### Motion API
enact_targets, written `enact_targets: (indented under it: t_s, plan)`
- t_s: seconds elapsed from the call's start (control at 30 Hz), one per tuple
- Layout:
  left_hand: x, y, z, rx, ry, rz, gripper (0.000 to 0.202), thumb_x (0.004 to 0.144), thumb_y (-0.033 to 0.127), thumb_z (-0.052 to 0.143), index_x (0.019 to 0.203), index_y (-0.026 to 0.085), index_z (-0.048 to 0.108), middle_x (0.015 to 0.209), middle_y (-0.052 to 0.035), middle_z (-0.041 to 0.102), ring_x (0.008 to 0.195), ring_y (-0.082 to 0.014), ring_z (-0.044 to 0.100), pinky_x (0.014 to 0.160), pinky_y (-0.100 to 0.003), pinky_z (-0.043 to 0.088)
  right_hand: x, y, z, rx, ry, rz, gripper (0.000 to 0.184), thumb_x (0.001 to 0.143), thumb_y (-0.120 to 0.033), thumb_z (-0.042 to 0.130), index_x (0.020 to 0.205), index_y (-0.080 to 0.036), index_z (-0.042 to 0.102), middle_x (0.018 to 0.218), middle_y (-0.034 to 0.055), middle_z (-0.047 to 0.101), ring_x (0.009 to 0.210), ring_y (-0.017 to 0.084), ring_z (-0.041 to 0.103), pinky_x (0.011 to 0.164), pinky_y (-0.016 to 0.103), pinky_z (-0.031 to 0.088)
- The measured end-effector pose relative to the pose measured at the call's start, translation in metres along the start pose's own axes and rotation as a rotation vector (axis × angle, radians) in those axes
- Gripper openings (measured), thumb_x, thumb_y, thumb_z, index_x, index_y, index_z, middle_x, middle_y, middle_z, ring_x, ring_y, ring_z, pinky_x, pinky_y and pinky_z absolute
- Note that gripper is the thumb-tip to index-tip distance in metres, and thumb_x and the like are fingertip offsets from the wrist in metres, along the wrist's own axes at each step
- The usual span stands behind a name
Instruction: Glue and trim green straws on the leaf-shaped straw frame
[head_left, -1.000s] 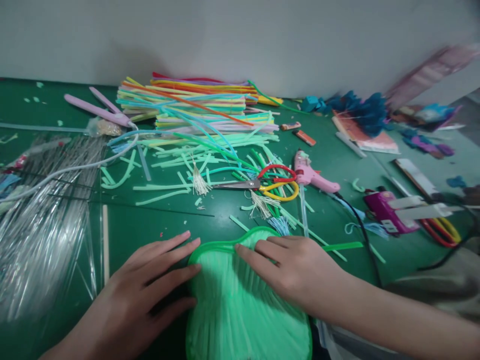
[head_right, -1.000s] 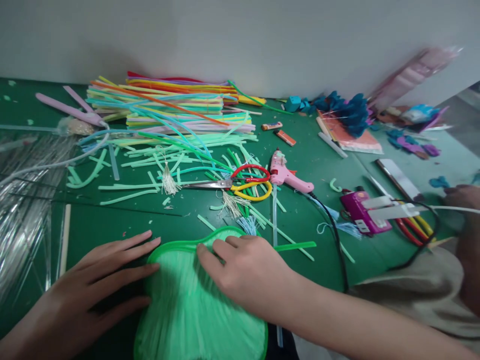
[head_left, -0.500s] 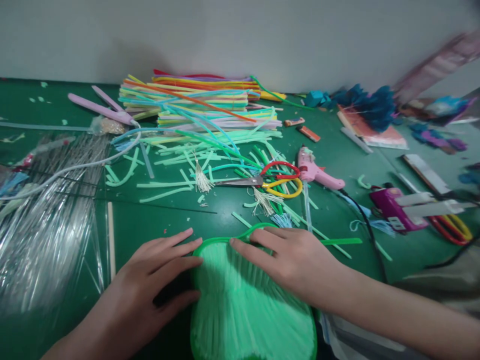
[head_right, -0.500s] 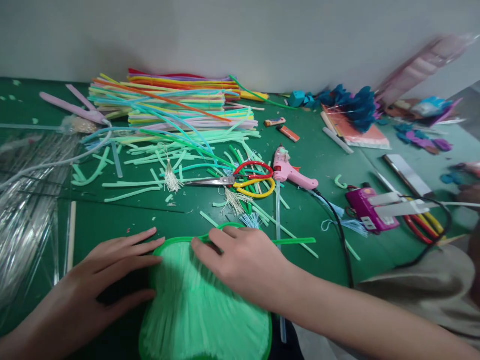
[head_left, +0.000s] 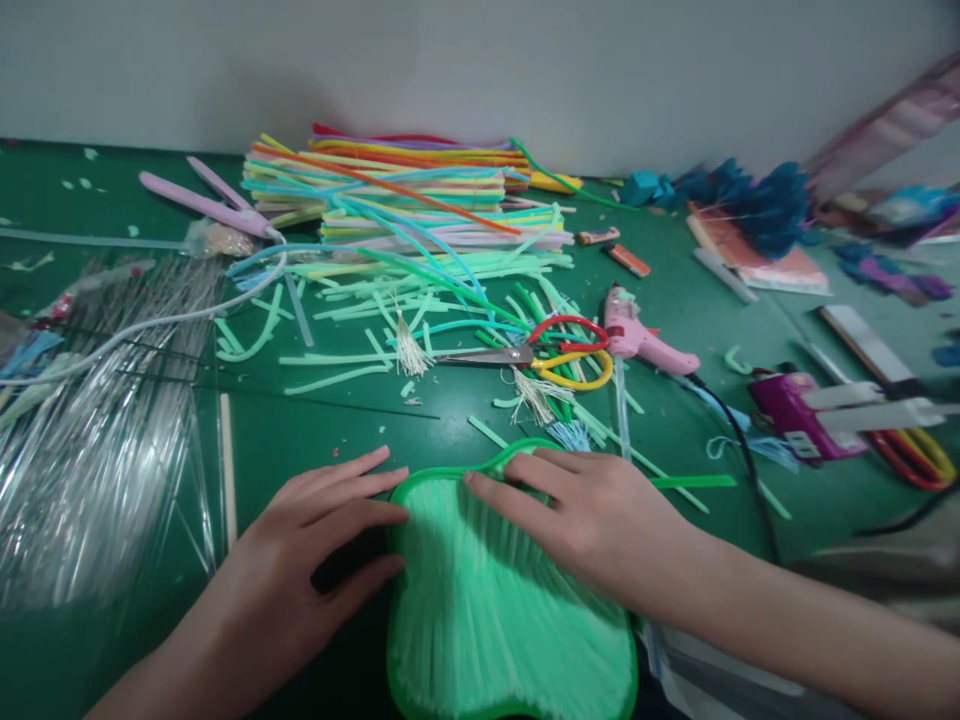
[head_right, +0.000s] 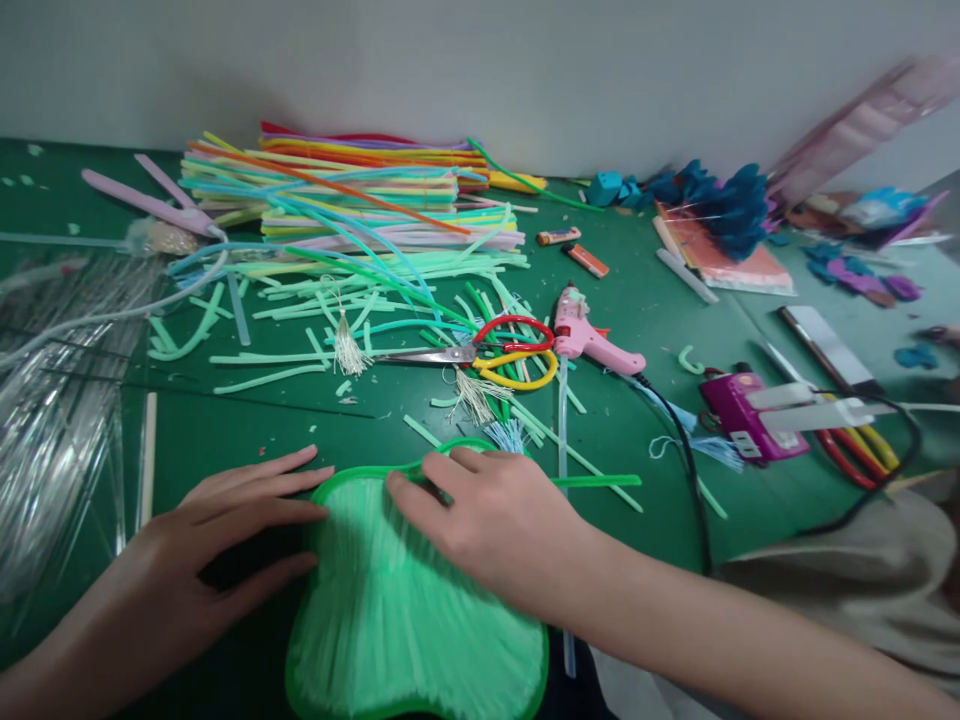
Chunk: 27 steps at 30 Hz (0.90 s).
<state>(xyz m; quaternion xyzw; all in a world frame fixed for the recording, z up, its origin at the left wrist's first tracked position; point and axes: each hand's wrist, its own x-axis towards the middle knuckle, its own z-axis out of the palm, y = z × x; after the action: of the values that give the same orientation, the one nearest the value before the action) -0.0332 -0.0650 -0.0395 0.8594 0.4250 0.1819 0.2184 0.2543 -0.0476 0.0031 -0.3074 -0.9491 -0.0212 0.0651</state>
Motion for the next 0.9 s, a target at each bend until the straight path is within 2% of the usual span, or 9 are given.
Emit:
enact_targets:
  t_s: [0.17,0.3,0.47,0.53,0.63,0.77,0.9]
  plan:
    - [-0.004,0.002,0.002,0.043,0.066,0.033,0.022,0.095,0.039,0.063,0.116,0.032,0.064,0.134,0.0000,0.071,0.134,-0.0282,0.058,0.103,-0.057,0.054,-0.003,-0.004,0.002,0.047,-0.010,0.016,0.032,0.099,-0.009,0.043,0.123,-0.012,0.065,0.087,0.0047,0.070,0.070,0.021,0.068,0.054,0.033,0.052]
    - [-0.007,-0.003,0.002,0.089,0.038,0.085,0.031,0.094,0.043,0.065,0.122,0.031,0.063,0.140,-0.0013,0.067,0.138,-0.0291,0.054,0.105,-0.055,0.052,-0.005,-0.005,0.003,0.089,-0.013,0.059,0.034,0.100,-0.009,0.040,0.123,-0.014,0.065,0.087,0.0048,0.068,0.071,0.020,0.067,0.053,0.031,0.050]
    - [-0.008,-0.009,0.004,0.138,0.011,0.142,0.036,0.095,0.047,0.063,0.126,0.029,0.062,0.149,-0.0021,0.060,0.141,-0.0278,0.051,0.109,-0.052,0.048,-0.006,-0.008,0.007,0.105,-0.016,0.096,0.031,0.100,-0.012,0.045,0.124,-0.015,0.065,0.088,0.0041,0.067,0.069,0.019,0.065,0.053,0.031,0.048]
    - [-0.007,-0.009,0.004,0.172,-0.004,0.199,0.040,0.097,0.044,0.060,0.134,0.028,0.059,0.152,-0.0016,0.057,0.143,-0.0257,0.048,0.112,-0.048,0.046,-0.006,-0.010,0.009,0.112,-0.020,0.104,0.031,0.099,-0.013,0.047,0.124,-0.015,0.065,0.088,0.0040,0.067,0.069,0.020,0.064,0.054,0.032,0.048]
    - [-0.003,-0.006,0.002,0.244,-0.048,0.313,0.052,0.101,0.034,0.054,0.151,0.025,0.044,0.156,-0.0006,0.053,0.147,-0.0231,0.043,0.116,-0.043,0.043,-0.005,-0.011,0.011,0.120,-0.026,0.114,0.030,0.099,-0.013,0.050,0.124,-0.015,0.065,0.089,0.0036,0.067,0.067,0.019,0.062,0.055,0.032,0.047]
    - [0.001,-0.001,-0.001,0.293,-0.104,0.386,0.060,0.099,0.023,0.050,0.157,0.020,0.035,0.157,-0.0033,0.050,0.148,-0.0211,0.042,0.123,-0.041,0.034,-0.004,-0.012,0.011,0.106,-0.037,0.110,0.030,0.096,-0.014,0.056,0.124,-0.016,0.065,0.089,0.0034,0.067,0.068,0.018,0.061,0.057,0.031,0.047]
    - [0.002,0.002,-0.001,0.332,-0.111,0.384,0.061,0.098,0.022,0.050,0.157,0.014,0.035,0.160,-0.0068,0.046,0.151,-0.0192,0.037,0.129,-0.039,0.018,-0.003,-0.010,0.005,0.059,-0.091,0.111,0.036,0.092,-0.013,0.060,0.127,-0.017,0.065,0.090,0.0042,0.067,0.070,0.019,0.063,0.053,0.029,0.046]
